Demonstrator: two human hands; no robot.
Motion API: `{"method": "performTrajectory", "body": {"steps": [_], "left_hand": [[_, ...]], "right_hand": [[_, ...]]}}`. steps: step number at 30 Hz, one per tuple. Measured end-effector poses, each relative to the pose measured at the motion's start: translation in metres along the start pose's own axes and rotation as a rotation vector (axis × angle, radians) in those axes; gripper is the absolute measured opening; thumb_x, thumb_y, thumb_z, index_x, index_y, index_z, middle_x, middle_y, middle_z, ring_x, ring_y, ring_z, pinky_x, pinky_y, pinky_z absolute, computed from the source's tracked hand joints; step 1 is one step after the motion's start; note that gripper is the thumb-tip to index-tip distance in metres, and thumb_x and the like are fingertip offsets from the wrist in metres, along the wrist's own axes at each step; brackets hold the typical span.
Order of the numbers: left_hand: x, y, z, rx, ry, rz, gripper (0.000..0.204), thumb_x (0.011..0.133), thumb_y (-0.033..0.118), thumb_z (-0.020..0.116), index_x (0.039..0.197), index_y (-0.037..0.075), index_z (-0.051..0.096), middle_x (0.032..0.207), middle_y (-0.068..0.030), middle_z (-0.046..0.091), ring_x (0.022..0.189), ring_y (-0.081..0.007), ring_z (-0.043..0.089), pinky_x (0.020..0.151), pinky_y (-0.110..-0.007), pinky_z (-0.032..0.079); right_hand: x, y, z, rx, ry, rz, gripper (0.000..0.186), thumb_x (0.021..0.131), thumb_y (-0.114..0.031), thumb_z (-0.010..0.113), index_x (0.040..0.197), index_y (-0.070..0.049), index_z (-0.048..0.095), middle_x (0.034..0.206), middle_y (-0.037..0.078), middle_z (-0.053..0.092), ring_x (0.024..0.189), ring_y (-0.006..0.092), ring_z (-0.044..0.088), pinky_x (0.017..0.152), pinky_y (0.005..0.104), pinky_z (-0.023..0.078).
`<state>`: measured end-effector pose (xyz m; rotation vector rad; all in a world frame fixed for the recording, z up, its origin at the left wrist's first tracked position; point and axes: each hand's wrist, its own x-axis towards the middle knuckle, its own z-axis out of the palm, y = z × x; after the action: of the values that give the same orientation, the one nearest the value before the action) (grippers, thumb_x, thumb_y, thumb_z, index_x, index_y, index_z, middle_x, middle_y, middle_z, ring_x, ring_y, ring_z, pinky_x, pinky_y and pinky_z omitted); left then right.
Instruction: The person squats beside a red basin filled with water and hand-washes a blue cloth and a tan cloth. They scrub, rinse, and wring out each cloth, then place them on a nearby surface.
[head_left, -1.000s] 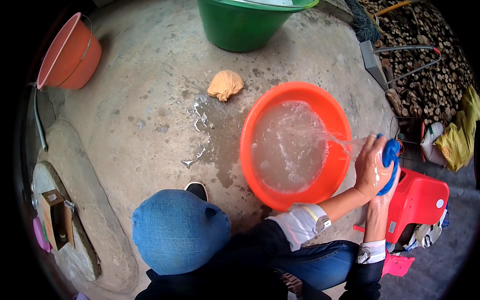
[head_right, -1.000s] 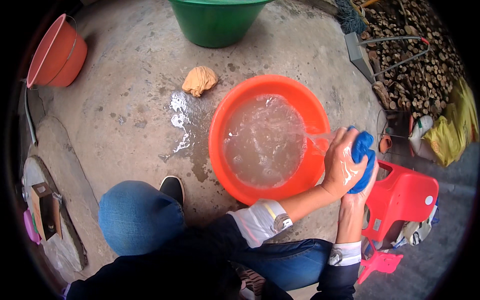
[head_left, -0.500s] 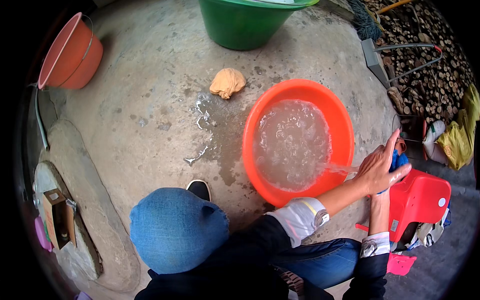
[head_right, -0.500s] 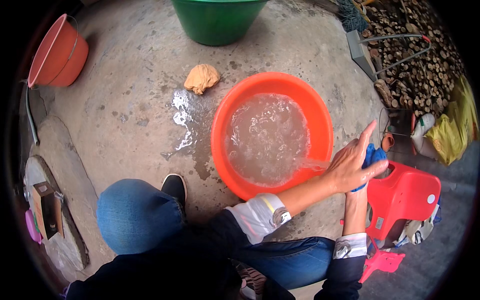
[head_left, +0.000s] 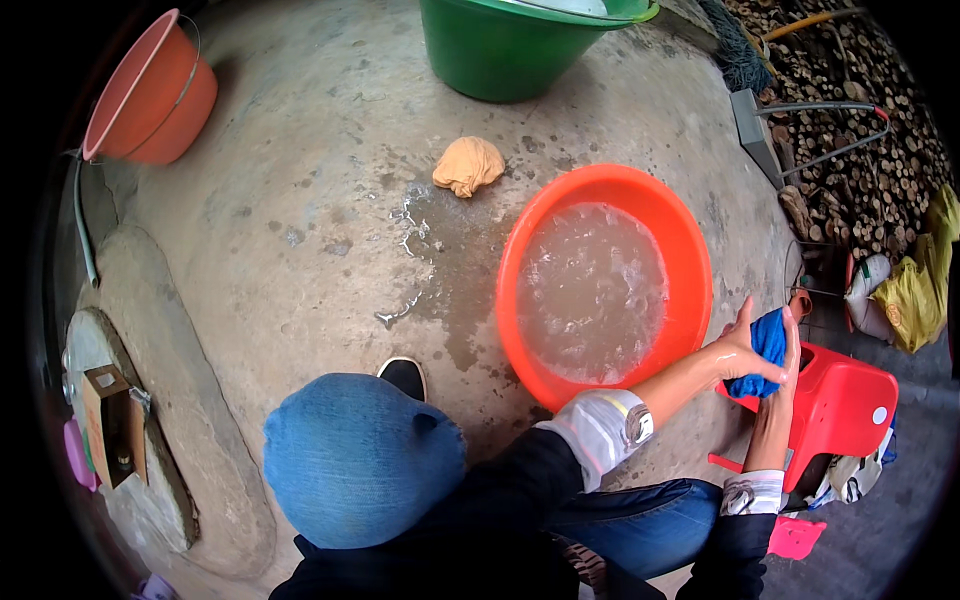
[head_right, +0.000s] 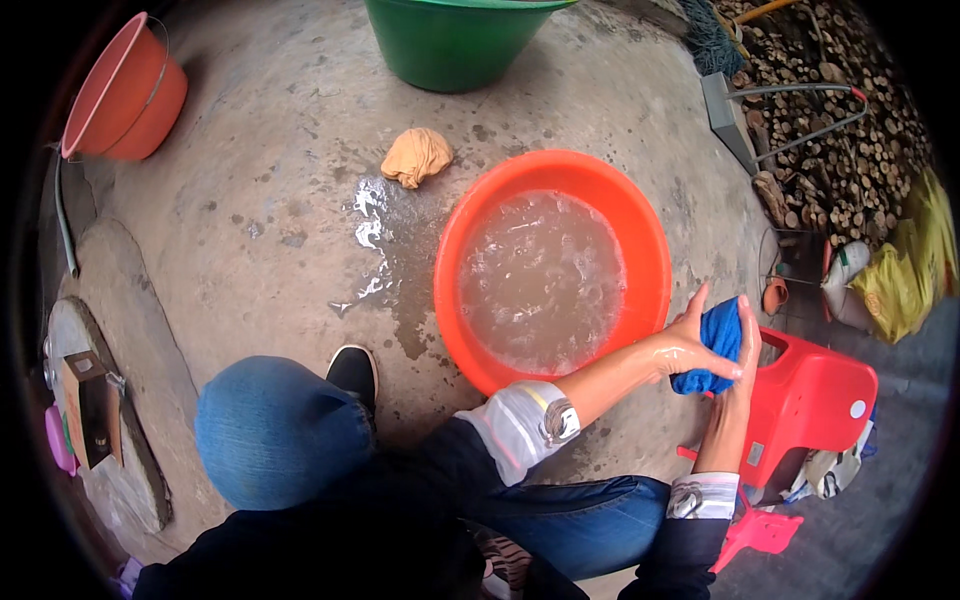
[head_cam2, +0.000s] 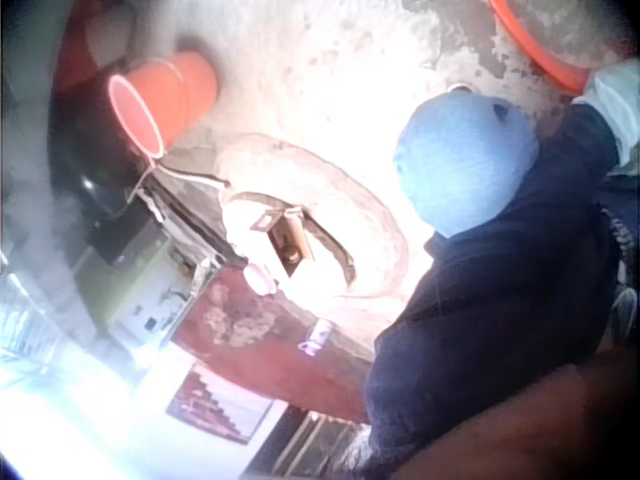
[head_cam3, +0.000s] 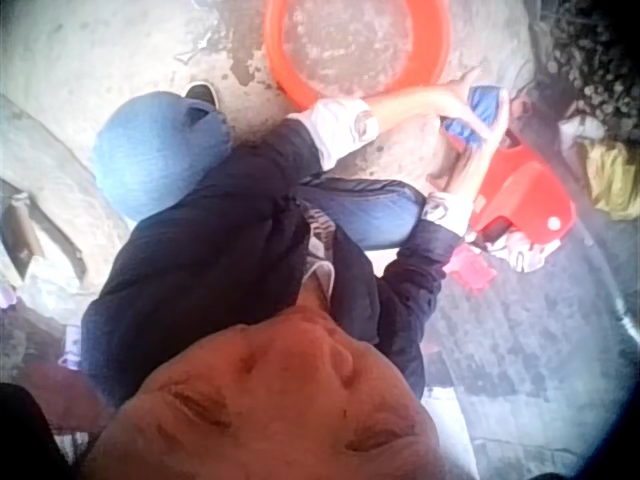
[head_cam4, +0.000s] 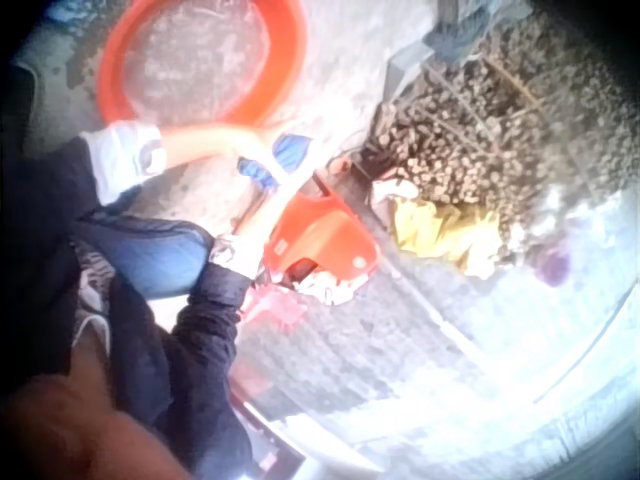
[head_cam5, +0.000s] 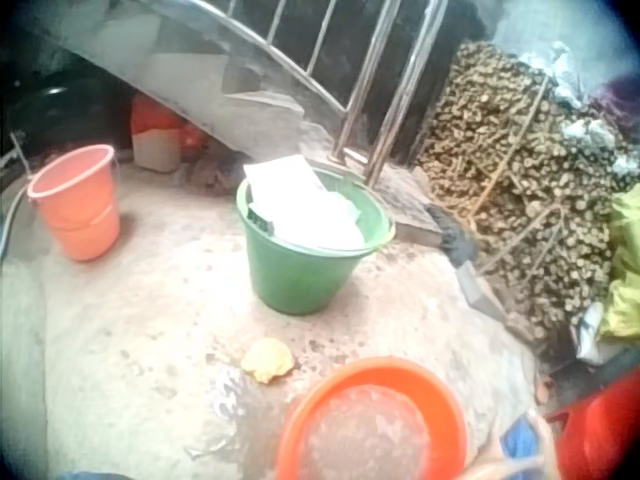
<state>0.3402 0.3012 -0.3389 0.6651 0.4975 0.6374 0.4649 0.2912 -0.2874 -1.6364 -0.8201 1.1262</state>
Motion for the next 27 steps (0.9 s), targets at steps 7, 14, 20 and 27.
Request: {"method": "performTrajectory", "body": {"steps": [7, 14, 20, 27], "left_hand": [[0.011, -0.045, 0.007, -0.088, -0.067, 0.002, 0.088, 0.052, 0.011, 0.089, 0.128, -0.001, 0.045, 0.115, -0.014, 0.059, 0.103, -0.0221, 0.061, 0.089, -0.034, 0.05], [-0.007, -0.026, 0.028, -0.796, -0.168, -0.213, 0.049, 0.07, 0.03, 0.077, 0.11, 0.009, 0.059, 0.095, -0.0066, 0.063, 0.082, -0.0168, 0.062, 0.072, -0.034, 0.052], [-0.016, -0.004, 0.064, -1.335, -0.422, -0.234, 0.047, 0.074, 0.032, 0.075, 0.111, 0.011, 0.055, 0.095, -0.006, 0.062, 0.081, -0.0191, 0.063, 0.063, -0.027, 0.052], [-0.019, -0.006, 0.096, -1.231, -0.489, -0.298, 0.05, 0.072, 0.029, 0.077, 0.112, 0.011, 0.054, 0.093, -0.0047, 0.062, 0.077, -0.0173, 0.062, 0.062, -0.03, 0.051]], "right_hand": [[0.019, 0.021, -0.039, -0.369, 0.077, 0.037, 0.034, 0.093, -0.032, 0.061, 0.109, -0.001, 0.063, 0.096, 0.002, 0.06, 0.087, 0.008, 0.054, 0.075, 0.0262, 0.046], [-0.002, -0.002, -0.038, 0.413, -0.247, 0.107, 0.069, 0.095, -0.053, 0.046, 0.141, -0.003, 0.036, 0.134, 0.017, 0.05, 0.119, 0.0333, 0.052, 0.103, 0.0488, 0.042], [-0.014, 0.004, -0.013, 0.599, -0.724, 0.032, 0.08, 0.09, -0.065, 0.042, 0.147, -0.01, 0.031, 0.155, 0.02, 0.019, 0.142, 0.037, 0.022, 0.109, 0.0604, 0.028], [-0.018, -0.027, -0.041, 0.804, -0.751, -0.139, 0.042, 0.093, -0.041, 0.052, 0.12, -0.011, 0.042, 0.126, 0.01, 0.041, 0.121, 0.0281, 0.037, 0.102, 0.0513, 0.037]]}}
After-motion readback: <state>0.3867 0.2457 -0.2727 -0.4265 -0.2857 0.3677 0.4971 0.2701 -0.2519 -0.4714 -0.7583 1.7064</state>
